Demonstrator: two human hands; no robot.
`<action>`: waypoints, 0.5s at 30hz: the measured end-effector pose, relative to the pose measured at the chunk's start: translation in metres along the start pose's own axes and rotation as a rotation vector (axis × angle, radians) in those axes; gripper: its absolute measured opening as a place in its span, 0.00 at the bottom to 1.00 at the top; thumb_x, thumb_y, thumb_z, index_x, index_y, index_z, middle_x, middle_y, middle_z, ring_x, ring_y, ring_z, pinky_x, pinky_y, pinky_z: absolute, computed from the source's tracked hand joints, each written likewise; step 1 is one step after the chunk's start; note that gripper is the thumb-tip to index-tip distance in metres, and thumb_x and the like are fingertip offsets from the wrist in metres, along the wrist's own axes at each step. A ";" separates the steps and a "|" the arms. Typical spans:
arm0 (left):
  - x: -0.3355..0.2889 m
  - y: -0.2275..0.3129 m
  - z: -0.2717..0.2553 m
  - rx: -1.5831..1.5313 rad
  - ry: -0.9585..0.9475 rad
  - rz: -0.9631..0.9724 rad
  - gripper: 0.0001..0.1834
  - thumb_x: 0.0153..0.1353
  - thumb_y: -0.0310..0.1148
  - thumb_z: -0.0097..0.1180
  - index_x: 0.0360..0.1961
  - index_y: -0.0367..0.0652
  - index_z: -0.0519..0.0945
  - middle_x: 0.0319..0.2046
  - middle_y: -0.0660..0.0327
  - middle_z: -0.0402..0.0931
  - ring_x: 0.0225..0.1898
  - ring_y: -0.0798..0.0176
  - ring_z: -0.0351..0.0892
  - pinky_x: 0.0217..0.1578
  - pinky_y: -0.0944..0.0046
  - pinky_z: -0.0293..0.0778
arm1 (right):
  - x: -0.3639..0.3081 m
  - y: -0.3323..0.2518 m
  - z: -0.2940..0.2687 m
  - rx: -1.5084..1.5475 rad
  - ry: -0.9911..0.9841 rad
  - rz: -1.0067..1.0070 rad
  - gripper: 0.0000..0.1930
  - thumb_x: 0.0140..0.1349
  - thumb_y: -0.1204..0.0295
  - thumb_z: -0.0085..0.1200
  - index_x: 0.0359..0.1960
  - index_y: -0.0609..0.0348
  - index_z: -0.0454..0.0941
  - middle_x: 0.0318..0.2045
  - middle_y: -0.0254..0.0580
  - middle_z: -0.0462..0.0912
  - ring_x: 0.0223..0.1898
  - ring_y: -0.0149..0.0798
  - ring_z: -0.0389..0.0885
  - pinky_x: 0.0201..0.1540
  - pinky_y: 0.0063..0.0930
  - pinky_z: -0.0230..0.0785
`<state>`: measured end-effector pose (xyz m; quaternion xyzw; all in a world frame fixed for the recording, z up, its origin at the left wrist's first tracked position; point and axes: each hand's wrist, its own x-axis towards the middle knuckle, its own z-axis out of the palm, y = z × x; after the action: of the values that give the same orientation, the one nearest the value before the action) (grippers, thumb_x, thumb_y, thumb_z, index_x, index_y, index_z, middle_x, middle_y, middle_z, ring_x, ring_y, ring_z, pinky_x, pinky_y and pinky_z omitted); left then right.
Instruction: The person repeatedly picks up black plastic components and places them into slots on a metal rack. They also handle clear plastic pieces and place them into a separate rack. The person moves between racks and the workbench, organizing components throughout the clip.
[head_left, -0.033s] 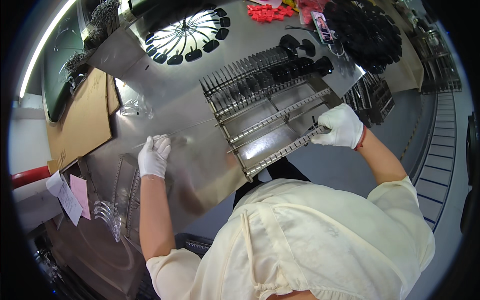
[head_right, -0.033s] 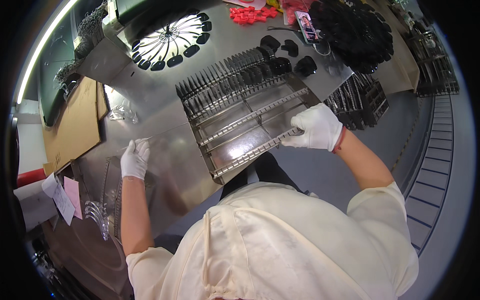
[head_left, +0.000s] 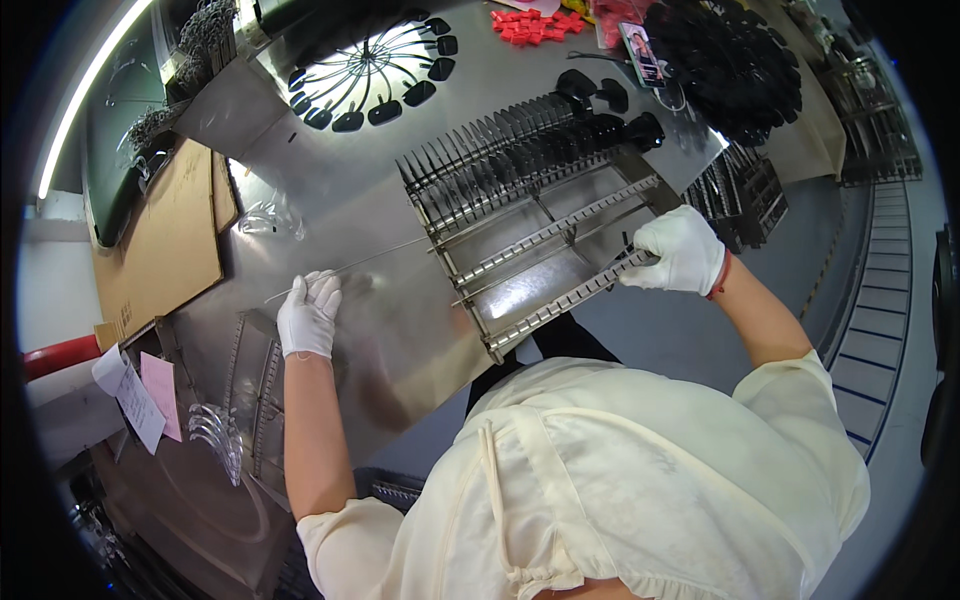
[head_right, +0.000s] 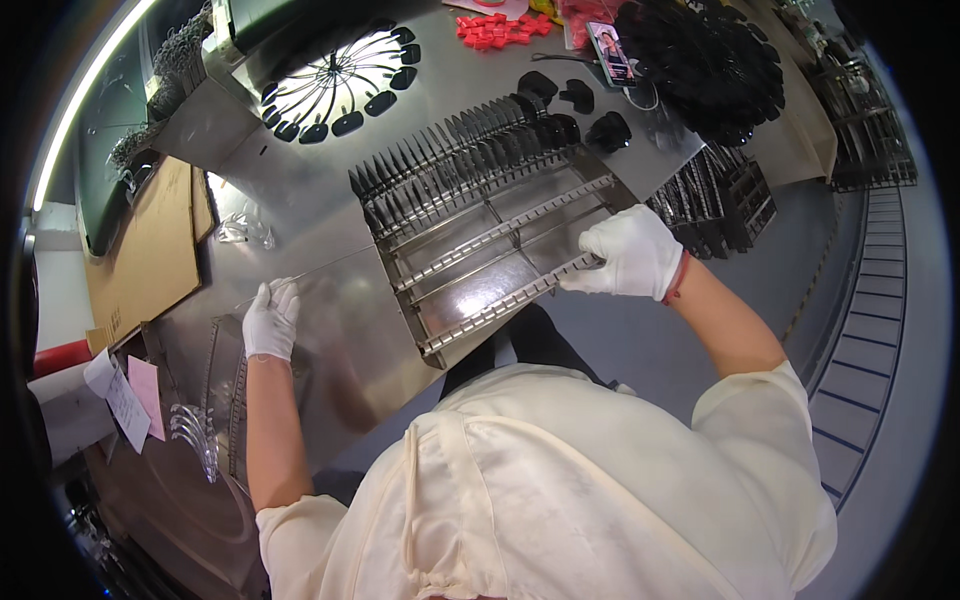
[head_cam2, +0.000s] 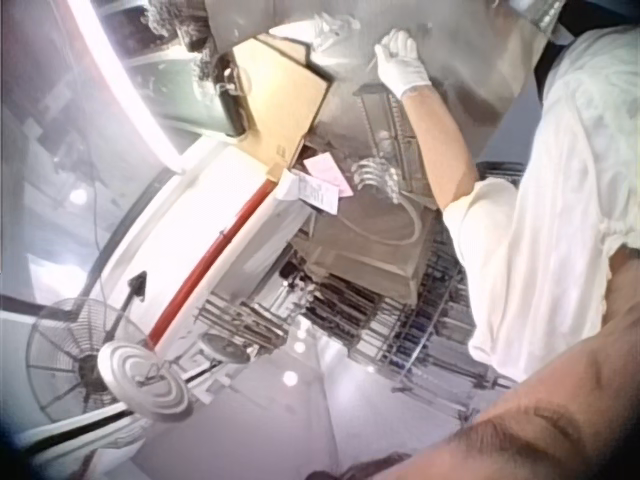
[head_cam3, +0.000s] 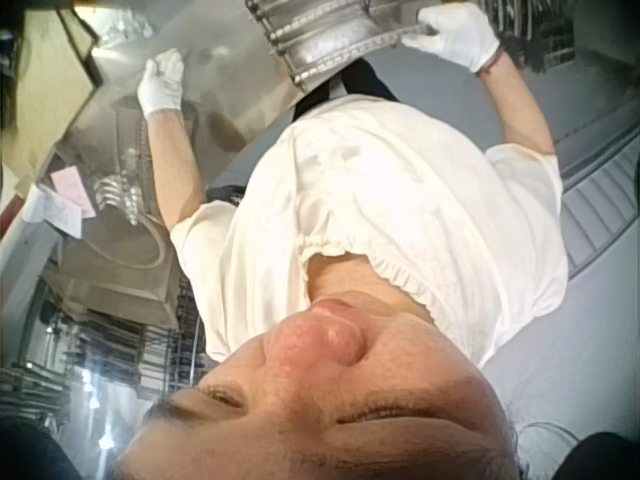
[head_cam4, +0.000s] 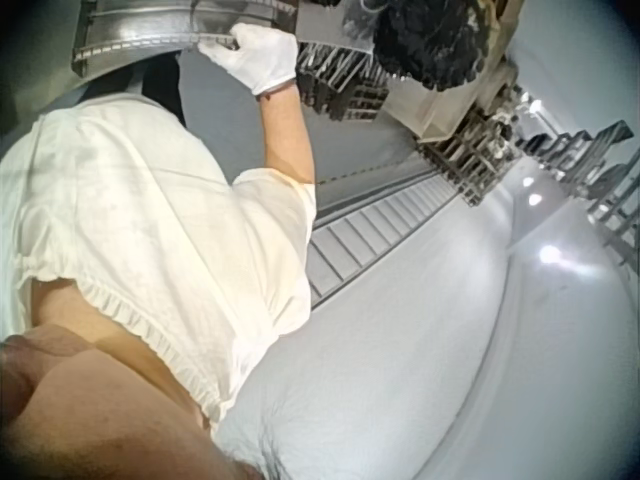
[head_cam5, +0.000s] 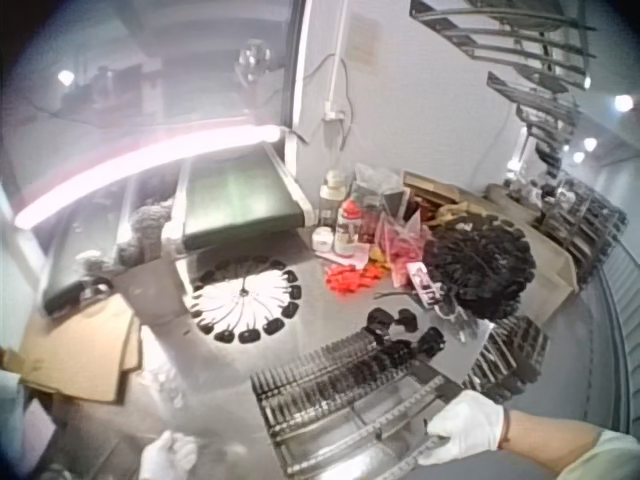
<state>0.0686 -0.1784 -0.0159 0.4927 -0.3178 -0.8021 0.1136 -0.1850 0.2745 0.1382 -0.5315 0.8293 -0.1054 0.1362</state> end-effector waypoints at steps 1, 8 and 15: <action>0.001 -0.005 0.002 -0.048 -0.045 0.012 0.20 0.79 0.39 0.40 0.57 0.31 0.72 0.54 0.43 0.79 0.51 0.50 0.84 0.45 0.58 0.85 | 0.000 0.000 0.001 0.007 0.022 -0.006 0.25 0.49 0.50 0.69 0.14 0.57 0.74 0.14 0.45 0.74 0.19 0.51 0.77 0.24 0.40 0.69; 0.003 -0.021 0.035 -0.094 -0.233 0.076 0.22 0.80 0.37 0.37 0.61 0.27 0.68 0.61 0.40 0.75 0.61 0.46 0.78 0.53 0.55 0.84 | 0.012 -0.010 0.001 -0.034 0.043 0.009 0.27 0.55 0.46 0.65 0.15 0.56 0.75 0.16 0.45 0.76 0.21 0.52 0.79 0.27 0.42 0.71; 0.056 -0.007 0.022 -0.166 -0.580 -0.089 0.16 0.78 0.40 0.45 0.45 0.37 0.75 0.43 0.52 0.82 0.39 0.62 0.81 0.30 0.68 0.75 | 0.016 -0.014 -0.005 0.041 -0.010 0.021 0.25 0.56 0.48 0.66 0.17 0.57 0.77 0.17 0.46 0.77 0.22 0.53 0.80 0.27 0.43 0.71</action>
<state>0.0235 -0.1922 -0.0537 0.2456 -0.2484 -0.9367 0.0230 -0.1813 0.2546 0.1449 -0.5205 0.8317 -0.1185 0.1524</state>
